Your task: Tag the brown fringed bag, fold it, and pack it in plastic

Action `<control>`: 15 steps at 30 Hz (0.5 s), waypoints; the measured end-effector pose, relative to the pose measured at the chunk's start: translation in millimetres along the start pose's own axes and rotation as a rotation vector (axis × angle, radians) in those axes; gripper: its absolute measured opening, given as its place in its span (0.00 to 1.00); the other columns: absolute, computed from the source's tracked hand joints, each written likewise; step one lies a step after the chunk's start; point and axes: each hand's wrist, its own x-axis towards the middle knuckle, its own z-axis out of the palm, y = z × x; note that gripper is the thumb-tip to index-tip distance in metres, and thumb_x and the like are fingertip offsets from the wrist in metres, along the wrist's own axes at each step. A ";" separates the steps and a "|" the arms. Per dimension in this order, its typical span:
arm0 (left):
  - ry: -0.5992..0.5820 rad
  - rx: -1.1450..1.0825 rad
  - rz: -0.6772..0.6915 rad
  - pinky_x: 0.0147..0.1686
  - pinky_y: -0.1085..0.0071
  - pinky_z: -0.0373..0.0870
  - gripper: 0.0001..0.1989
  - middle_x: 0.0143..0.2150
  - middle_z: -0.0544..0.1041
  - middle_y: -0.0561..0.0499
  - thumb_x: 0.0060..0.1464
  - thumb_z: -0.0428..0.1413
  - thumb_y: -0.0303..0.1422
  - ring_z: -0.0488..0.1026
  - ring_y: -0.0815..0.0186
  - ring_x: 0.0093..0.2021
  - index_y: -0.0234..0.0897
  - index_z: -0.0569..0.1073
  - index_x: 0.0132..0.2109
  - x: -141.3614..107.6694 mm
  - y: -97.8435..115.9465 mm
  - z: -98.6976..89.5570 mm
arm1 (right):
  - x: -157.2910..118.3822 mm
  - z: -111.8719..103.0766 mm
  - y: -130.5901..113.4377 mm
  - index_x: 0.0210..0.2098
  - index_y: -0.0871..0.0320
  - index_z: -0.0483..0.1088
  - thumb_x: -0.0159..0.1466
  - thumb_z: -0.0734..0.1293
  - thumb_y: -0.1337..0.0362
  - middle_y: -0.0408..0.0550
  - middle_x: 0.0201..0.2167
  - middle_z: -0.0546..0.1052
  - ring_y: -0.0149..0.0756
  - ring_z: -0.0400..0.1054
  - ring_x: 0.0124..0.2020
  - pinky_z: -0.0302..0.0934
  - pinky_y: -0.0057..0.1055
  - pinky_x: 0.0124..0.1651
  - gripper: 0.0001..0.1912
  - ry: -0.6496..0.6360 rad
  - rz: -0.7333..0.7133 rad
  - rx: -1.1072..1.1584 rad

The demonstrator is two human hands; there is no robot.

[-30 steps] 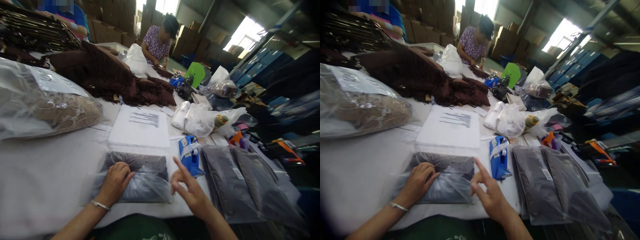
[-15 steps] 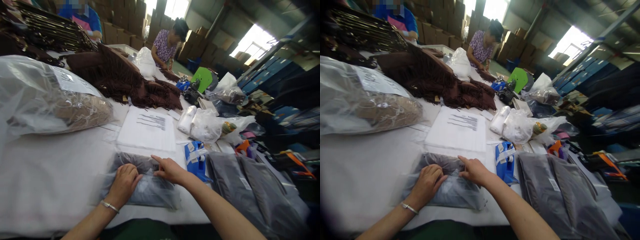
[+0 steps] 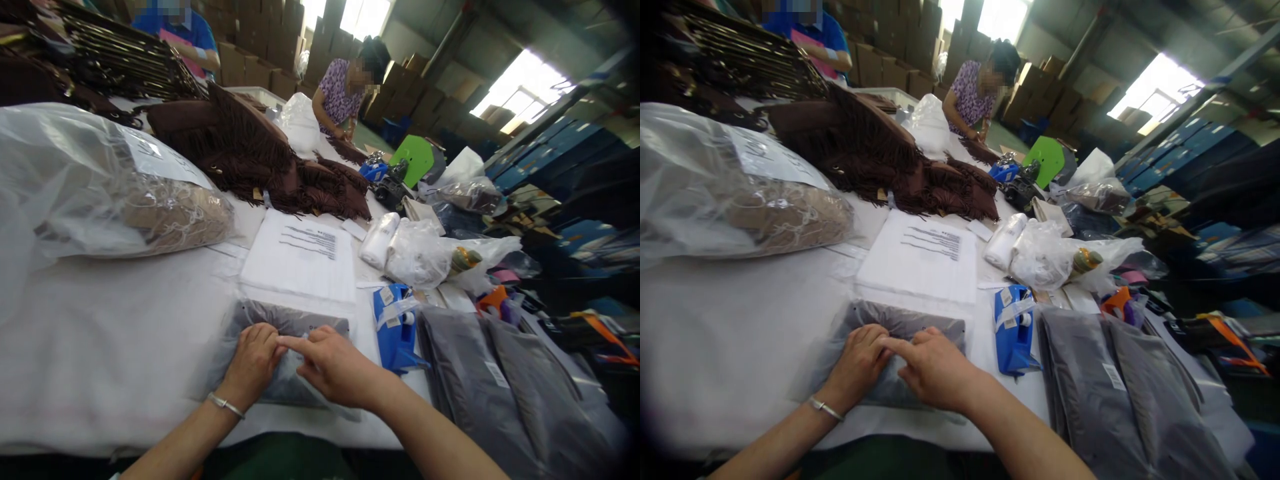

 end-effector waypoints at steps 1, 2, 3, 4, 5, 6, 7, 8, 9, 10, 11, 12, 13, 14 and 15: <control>-0.003 0.006 -0.001 0.46 0.56 0.62 0.05 0.37 0.70 0.48 0.60 0.49 0.31 0.65 0.58 0.43 0.36 0.67 0.37 0.2 0.3 -0.3 | 3.0 1.5 10.3 0.62 0.51 0.55 0.62 0.63 0.66 0.46 0.33 0.74 0.36 0.66 0.37 0.57 0.33 0.47 0.29 -0.015 0.044 0.020; -0.006 0.015 -0.005 0.47 0.56 0.62 0.05 0.37 0.70 0.48 0.60 0.50 0.31 0.65 0.58 0.43 0.36 0.67 0.36 0.6 0.8 -0.7 | 5.9 2.9 23.3 0.61 0.51 0.56 0.62 0.64 0.66 0.45 0.32 0.74 0.35 0.67 0.36 0.58 0.31 0.45 0.29 -0.040 0.103 0.038; -0.008 0.025 -0.011 0.47 0.56 0.62 0.05 0.37 0.70 0.48 0.60 0.50 0.31 0.66 0.58 0.43 0.36 0.67 0.35 1.0 1.3 -1.1 | 8.2 3.8 37.4 0.61 0.51 0.57 0.61 0.65 0.65 0.44 0.30 0.74 0.35 0.67 0.35 0.58 0.30 0.43 0.29 -0.067 0.170 0.050; -0.008 0.034 -0.015 0.47 0.57 0.62 0.06 0.37 0.70 0.48 0.60 0.51 0.32 0.66 0.58 0.43 0.36 0.67 0.34 1.5 1.8 -1.5 | 9.5 3.9 50.8 0.61 0.51 0.58 0.60 0.67 0.63 0.43 0.28 0.74 0.34 0.67 0.33 0.58 0.29 0.41 0.30 -0.085 0.234 0.049; -0.007 0.041 -0.018 0.47 0.57 0.62 0.06 0.36 0.70 0.48 0.59 0.51 0.32 0.66 0.58 0.43 0.36 0.67 0.34 2.0 2.3 -1.7 | 9.6 3.2 62.0 0.61 0.51 0.58 0.59 0.68 0.61 0.42 0.27 0.74 0.34 0.67 0.32 0.58 0.29 0.39 0.31 -0.077 0.295 0.030; -0.003 0.046 -0.019 0.46 0.57 0.62 0.06 0.36 0.70 0.48 0.59 0.51 0.32 0.66 0.58 0.43 0.36 0.67 0.34 2.6 2.7 -1.9 | 8.4 1.5 69.7 0.60 0.50 0.58 0.59 0.69 0.59 0.43 0.27 0.74 0.35 0.67 0.31 0.58 0.29 0.39 0.32 -0.035 0.350 -0.004; 0.002 0.049 -0.018 0.46 0.57 0.62 0.06 0.36 0.70 0.48 0.59 0.51 0.32 0.66 0.58 0.43 0.36 0.67 0.34 3.1 2.9 -1.9 | 6.2 -0.8 72.9 0.60 0.50 0.60 0.59 0.68 0.57 0.43 0.27 0.74 0.35 0.68 0.32 0.58 0.29 0.39 0.30 0.036 0.398 -0.033; 0.007 0.049 -0.018 0.46 0.57 0.62 0.06 0.36 0.70 0.48 0.59 0.51 0.32 0.66 0.58 0.43 0.36 0.67 0.34 3.5 3.0 -1.8 | 3.2 -3.5 71.5 0.58 0.51 0.62 0.61 0.66 0.56 0.44 0.27 0.74 0.35 0.68 0.32 0.58 0.29 0.39 0.27 0.103 0.432 -0.032; 0.010 0.048 -0.016 0.46 0.57 0.63 0.06 0.36 0.69 0.48 0.60 0.51 0.32 0.65 0.58 0.43 0.36 0.67 0.34 4.0 2.8 -1.6 | -0.1 -6.0 65.7 0.55 0.52 0.65 0.63 0.63 0.54 0.43 0.26 0.74 0.34 0.68 0.31 0.59 0.29 0.38 0.22 0.128 0.444 0.015; 0.011 0.047 -0.015 0.45 0.58 0.63 0.06 0.36 0.69 0.48 0.60 0.51 0.32 0.65 0.58 0.42 0.36 0.66 0.34 4.3 2.5 -1.2 | -3.1 -7.7 56.3 0.51 0.54 0.68 0.65 0.59 0.53 0.43 0.24 0.74 0.32 0.68 0.28 0.59 0.27 0.36 0.19 0.092 0.426 0.097; 0.010 0.046 -0.013 0.44 0.58 0.63 0.07 0.36 0.69 0.47 0.60 0.50 0.32 0.65 0.58 0.42 0.36 0.66 0.34 4.5 1.9 -0.8 | -5.2 -8.0 44.3 0.46 0.55 0.71 0.66 0.56 0.51 0.42 0.23 0.74 0.31 0.68 0.26 0.59 0.25 0.33 0.20 0.001 0.372 0.180; 0.007 0.046 -0.009 0.43 0.59 0.64 0.07 0.35 0.69 0.47 0.60 0.50 0.33 0.65 0.58 0.41 0.36 0.66 0.33 4.6 1.3 -0.3 | -5.8 -6.8 31.3 0.41 0.56 0.73 0.66 0.55 0.48 0.42 0.21 0.74 0.30 0.68 0.24 0.59 0.25 0.30 0.22 -0.129 0.298 0.221; 0.002 0.046 -0.005 0.42 0.59 0.64 0.08 0.35 0.69 0.47 0.60 0.50 0.33 0.65 0.58 0.41 0.36 0.66 0.33 4.6 0.6 0.2 | -4.6 -4.1 18.8 0.37 0.56 0.74 0.64 0.56 0.45 0.43 0.21 0.75 0.31 0.69 0.24 0.59 0.25 0.28 0.24 -0.257 0.235 0.188; -0.001 0.047 -0.001 0.41 0.59 0.64 0.08 0.35 0.69 0.47 0.60 0.50 0.34 0.64 0.58 0.40 0.36 0.66 0.33 4.4 -0.1 0.8 | -1.4 -0.2 8.4 0.34 0.57 0.75 0.62 0.59 0.44 0.45 0.23 0.76 0.34 0.70 0.25 0.60 0.26 0.28 0.23 -0.356 0.199 0.092; -0.002 0.049 0.003 0.41 0.59 0.64 0.08 0.35 0.69 0.47 0.60 0.50 0.34 0.64 0.57 0.40 0.36 0.66 0.33 4.3 -0.7 1.2 | 3.6 4.2 1.2 0.32 0.57 0.76 0.60 0.63 0.45 0.48 0.25 0.78 0.37 0.72 0.28 0.61 0.27 0.29 0.22 -0.414 0.195 -0.041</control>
